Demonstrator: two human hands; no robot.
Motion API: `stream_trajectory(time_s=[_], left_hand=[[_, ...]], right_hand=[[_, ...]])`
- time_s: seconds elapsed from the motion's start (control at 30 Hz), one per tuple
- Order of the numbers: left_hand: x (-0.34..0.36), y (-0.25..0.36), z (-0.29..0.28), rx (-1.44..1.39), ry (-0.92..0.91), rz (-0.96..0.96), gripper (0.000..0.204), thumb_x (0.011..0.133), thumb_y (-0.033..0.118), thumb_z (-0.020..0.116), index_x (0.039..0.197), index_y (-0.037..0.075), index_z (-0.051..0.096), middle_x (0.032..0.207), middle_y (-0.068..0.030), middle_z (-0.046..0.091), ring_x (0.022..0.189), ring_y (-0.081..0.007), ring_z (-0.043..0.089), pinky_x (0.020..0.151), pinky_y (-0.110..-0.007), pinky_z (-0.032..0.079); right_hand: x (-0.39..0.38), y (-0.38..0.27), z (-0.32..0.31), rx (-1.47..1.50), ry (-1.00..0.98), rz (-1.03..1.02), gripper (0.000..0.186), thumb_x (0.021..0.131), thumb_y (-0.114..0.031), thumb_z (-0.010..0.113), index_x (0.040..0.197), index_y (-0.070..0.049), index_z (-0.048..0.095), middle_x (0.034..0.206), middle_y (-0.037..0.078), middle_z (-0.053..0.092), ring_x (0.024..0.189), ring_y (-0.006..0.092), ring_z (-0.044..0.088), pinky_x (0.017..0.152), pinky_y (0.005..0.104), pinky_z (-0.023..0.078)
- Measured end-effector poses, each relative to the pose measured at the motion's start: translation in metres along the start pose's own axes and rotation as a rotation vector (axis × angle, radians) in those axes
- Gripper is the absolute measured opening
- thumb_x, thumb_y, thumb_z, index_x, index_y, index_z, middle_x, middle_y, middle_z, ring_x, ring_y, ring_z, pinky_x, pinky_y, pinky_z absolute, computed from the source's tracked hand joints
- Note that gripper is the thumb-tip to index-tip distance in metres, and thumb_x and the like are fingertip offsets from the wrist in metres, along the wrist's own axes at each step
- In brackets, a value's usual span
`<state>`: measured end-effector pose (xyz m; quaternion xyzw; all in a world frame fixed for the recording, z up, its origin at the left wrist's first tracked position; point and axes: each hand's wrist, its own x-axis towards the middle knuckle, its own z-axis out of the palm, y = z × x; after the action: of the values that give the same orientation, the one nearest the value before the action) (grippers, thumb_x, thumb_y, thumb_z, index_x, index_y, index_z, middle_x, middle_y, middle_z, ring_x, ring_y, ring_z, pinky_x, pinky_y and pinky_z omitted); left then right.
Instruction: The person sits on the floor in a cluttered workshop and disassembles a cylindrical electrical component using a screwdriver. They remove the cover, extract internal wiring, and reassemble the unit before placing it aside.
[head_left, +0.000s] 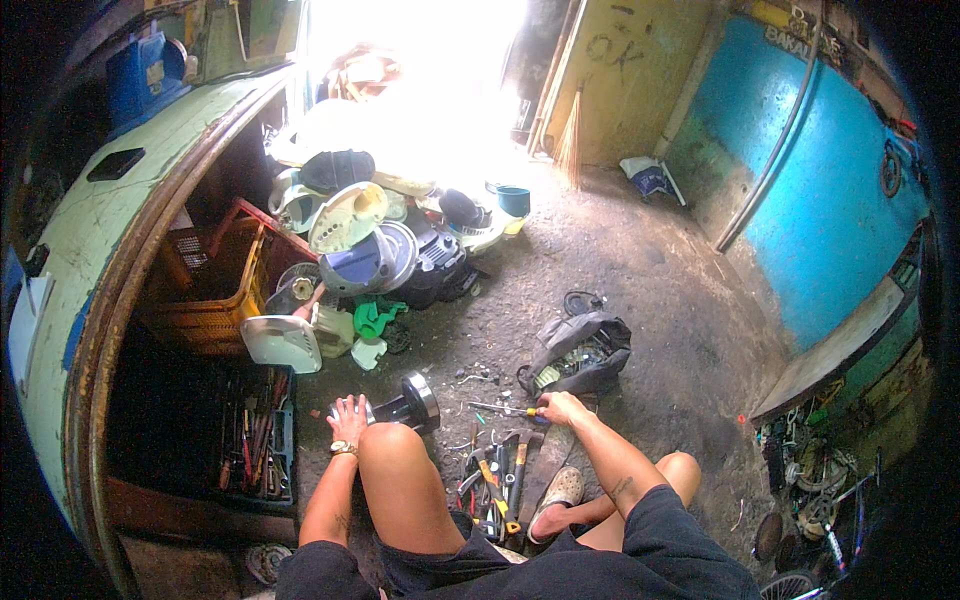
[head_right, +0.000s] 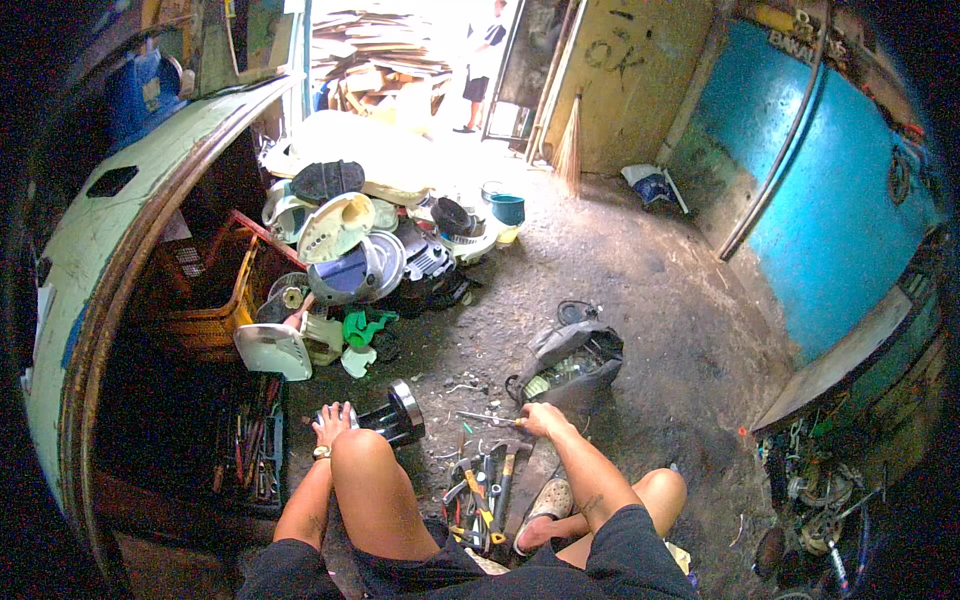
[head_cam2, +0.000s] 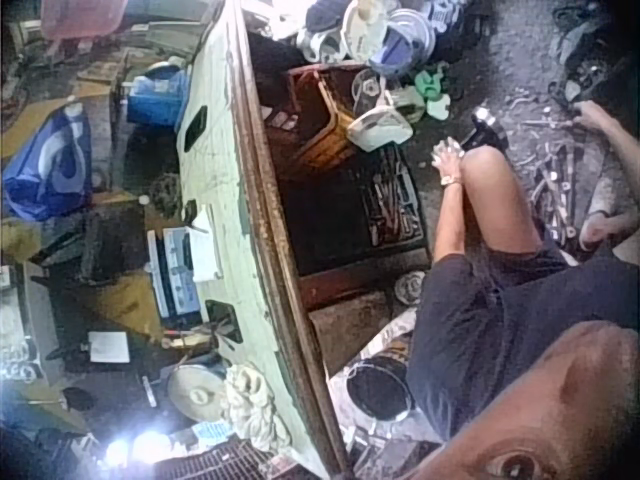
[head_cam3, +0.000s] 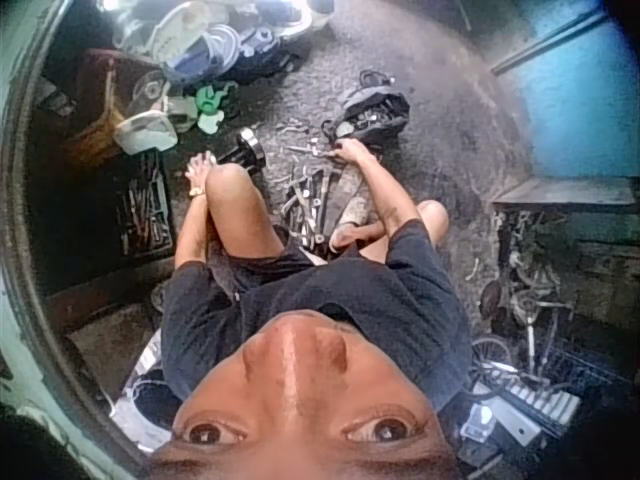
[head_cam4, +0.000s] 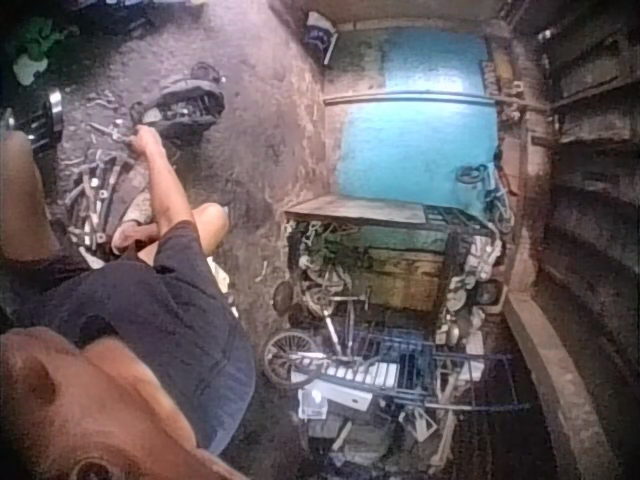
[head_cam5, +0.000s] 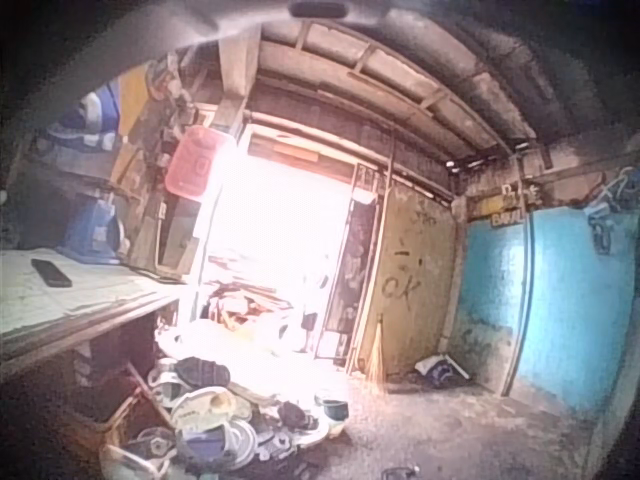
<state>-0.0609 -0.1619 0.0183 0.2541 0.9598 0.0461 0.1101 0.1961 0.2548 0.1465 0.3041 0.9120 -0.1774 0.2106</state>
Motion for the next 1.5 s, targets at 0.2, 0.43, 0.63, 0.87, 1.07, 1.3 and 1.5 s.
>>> stream_trajectory(time_s=[0.2,0.43,0.63,0.87,1.07,1.3,1.5], left_hand=[[0.006,0.009,0.001,-0.008,-0.008,0.033,0.078,0.086,0.05,0.062,0.152,0.022,0.031,0.157,-0.0117,0.03,0.144,-0.0385,0.026,0.098,-0.071,0.036],[0.0,-0.001,0.017,0.068,0.103,0.037,0.073,0.086,0.037,0.064,0.15,0.02,0.035,0.153,-0.0107,0.035,0.142,-0.038,0.032,0.094,-0.069,0.042],[-0.016,0.026,-0.035,-0.007,0.167,0.039,0.101,0.066,0.06,0.078,0.148,0.017,0.039,0.152,-0.0119,0.038,0.143,-0.0371,0.031,0.1,-0.069,0.034],[-0.001,0.035,-0.018,0.041,0.186,-0.021,0.087,0.072,0.061,0.073,0.141,0.015,0.048,0.15,-0.0106,0.043,0.142,-0.0358,0.034,0.102,-0.065,0.033],[-0.005,0.027,-0.007,0.162,0.203,0.027,0.089,0.073,0.067,0.066,0.14,0.011,0.047,0.148,-0.0148,0.045,0.139,-0.0416,0.037,0.103,-0.064,0.034],[-0.001,0.03,-0.008,0.187,0.197,-0.001,0.09,0.072,0.068,0.065,0.14,0.014,0.045,0.146,-0.0164,0.046,0.136,-0.0432,0.041,0.1,-0.064,0.035],[0.005,0.023,-0.002,0.135,0.218,0.013,0.088,0.071,0.067,0.068,0.139,0.015,0.048,0.146,-0.0154,0.047,0.136,-0.0421,0.042,0.095,-0.067,0.037]], right_hand=[[0.004,0.017,0.005,-0.055,0.082,-0.062,0.04,0.087,-0.038,0.065,0.12,-0.016,0.068,0.115,0.016,0.07,0.108,0.0351,0.066,0.094,0.0447,0.051],[0.032,0.004,-0.032,-0.063,0.071,-0.1,0.033,0.085,-0.03,0.062,0.112,-0.013,0.071,0.111,0.017,0.07,0.105,0.0354,0.066,0.089,0.0465,0.053],[0.137,0.041,-0.057,-0.057,0.297,-0.112,0.033,0.084,-0.03,0.064,0.105,-0.006,0.071,0.111,0.019,0.069,0.102,0.0382,0.067,0.09,0.048,0.054],[0.346,0.109,-0.069,-0.214,0.456,0.047,0.026,0.086,-0.026,0.061,0.098,-0.005,0.072,0.103,0.021,0.069,0.098,0.0383,0.068,0.088,0.0481,0.055],[0.471,0.167,-0.072,-0.329,0.362,0.22,0.033,0.095,-0.02,0.047,0.118,-0.001,0.061,0.118,0.021,0.063,0.107,0.0402,0.063,0.088,0.051,0.055],[0.501,0.206,-0.05,0.023,0.389,0.559,0.067,0.091,-0.044,0.065,0.144,-0.008,0.043,0.141,0.016,0.049,0.134,0.0349,0.046,0.105,0.0605,0.039],[0.497,0.186,-0.058,-0.267,0.446,0.012,0.032,0.089,-0.033,0.065,0.103,-0.004,0.065,0.106,0.018,0.063,0.101,0.0395,0.064,0.085,0.0481,0.052]])
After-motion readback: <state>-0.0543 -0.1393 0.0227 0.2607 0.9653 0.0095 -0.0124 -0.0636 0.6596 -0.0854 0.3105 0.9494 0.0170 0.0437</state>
